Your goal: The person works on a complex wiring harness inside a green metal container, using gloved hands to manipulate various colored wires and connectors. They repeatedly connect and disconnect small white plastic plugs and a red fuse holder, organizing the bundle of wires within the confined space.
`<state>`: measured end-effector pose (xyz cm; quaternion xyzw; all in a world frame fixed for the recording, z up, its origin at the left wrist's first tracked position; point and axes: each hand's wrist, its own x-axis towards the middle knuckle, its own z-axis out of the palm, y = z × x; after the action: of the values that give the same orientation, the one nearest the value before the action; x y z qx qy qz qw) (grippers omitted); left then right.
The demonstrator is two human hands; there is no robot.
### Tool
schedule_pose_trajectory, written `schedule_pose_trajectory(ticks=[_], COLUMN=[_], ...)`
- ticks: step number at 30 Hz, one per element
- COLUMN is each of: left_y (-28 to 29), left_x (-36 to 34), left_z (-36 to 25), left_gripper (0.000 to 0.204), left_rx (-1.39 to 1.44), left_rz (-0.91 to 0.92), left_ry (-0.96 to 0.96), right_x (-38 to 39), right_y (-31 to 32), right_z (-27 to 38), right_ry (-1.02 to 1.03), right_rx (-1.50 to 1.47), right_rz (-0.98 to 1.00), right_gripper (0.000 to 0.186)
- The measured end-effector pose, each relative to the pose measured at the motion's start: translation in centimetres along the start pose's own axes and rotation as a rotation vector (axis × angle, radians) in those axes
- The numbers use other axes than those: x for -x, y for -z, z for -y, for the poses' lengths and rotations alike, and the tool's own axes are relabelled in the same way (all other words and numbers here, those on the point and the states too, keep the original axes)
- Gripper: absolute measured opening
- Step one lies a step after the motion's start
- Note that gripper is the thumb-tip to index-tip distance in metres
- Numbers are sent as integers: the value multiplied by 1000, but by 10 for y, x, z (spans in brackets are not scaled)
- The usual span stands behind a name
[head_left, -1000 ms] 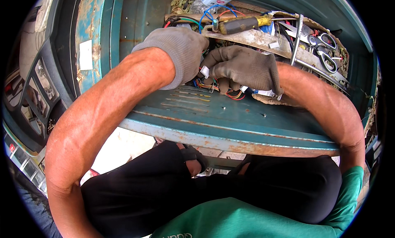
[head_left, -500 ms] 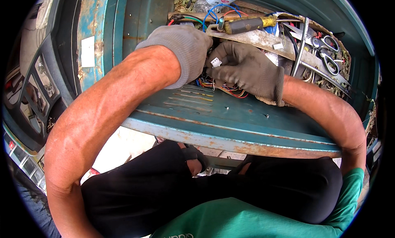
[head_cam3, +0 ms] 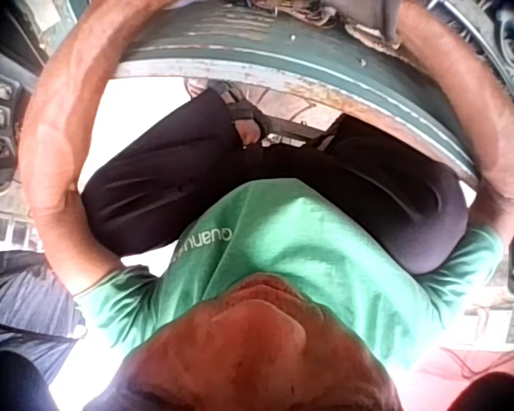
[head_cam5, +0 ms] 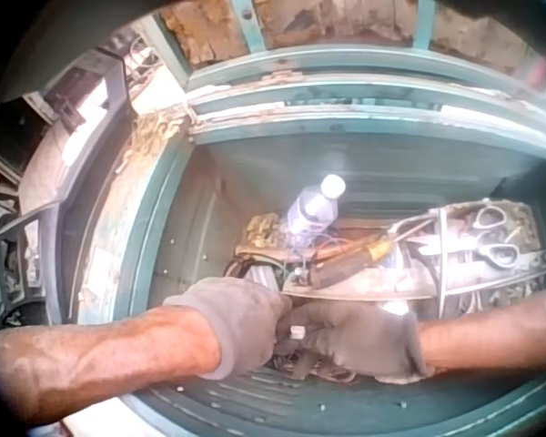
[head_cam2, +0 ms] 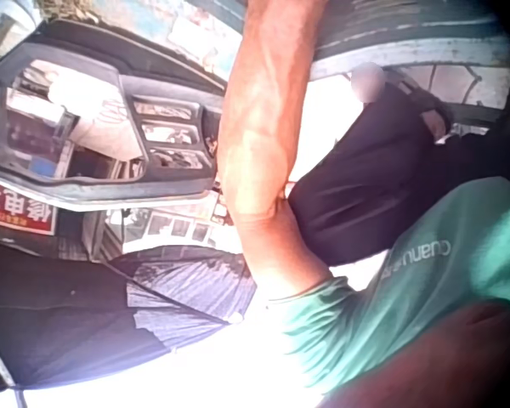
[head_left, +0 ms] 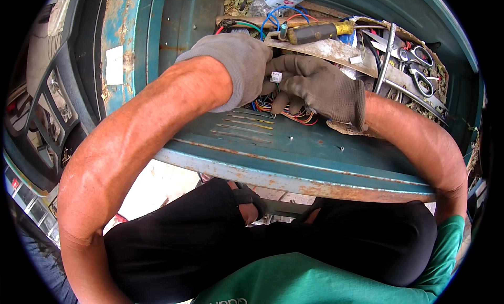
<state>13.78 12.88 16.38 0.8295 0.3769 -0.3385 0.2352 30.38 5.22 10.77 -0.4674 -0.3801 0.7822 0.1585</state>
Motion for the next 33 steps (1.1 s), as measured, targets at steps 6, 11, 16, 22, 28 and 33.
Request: schedule_pose_trajectory(ticks=[6,11,16,22,28,33], left_y=[2,1,6,9,12,9], left_x=[-6,-1,-19,-6,-2,-3], left_z=[-2,5,4,7,5,10], left_gripper=[32,36,37,35,36,34], left_rx=[2,120,694,953,950,903], left_rz=[81,130,342,333,309,306], left_ry=[-19,57,237,217,184,105], right_x=[2,-3,-3,-4,-6,-3], right_y=[2,-4,2,1,0,-6], right_z=[0,3,-9,-9,-11,-7], right_ry=[-46,-43,-30,26,26,30], right_rx=[-116,-81,-48,10,9,41], right_rz=[-7,-11,-89,-94,-138,-195], right_gripper=[35,35,38,35,35,42])
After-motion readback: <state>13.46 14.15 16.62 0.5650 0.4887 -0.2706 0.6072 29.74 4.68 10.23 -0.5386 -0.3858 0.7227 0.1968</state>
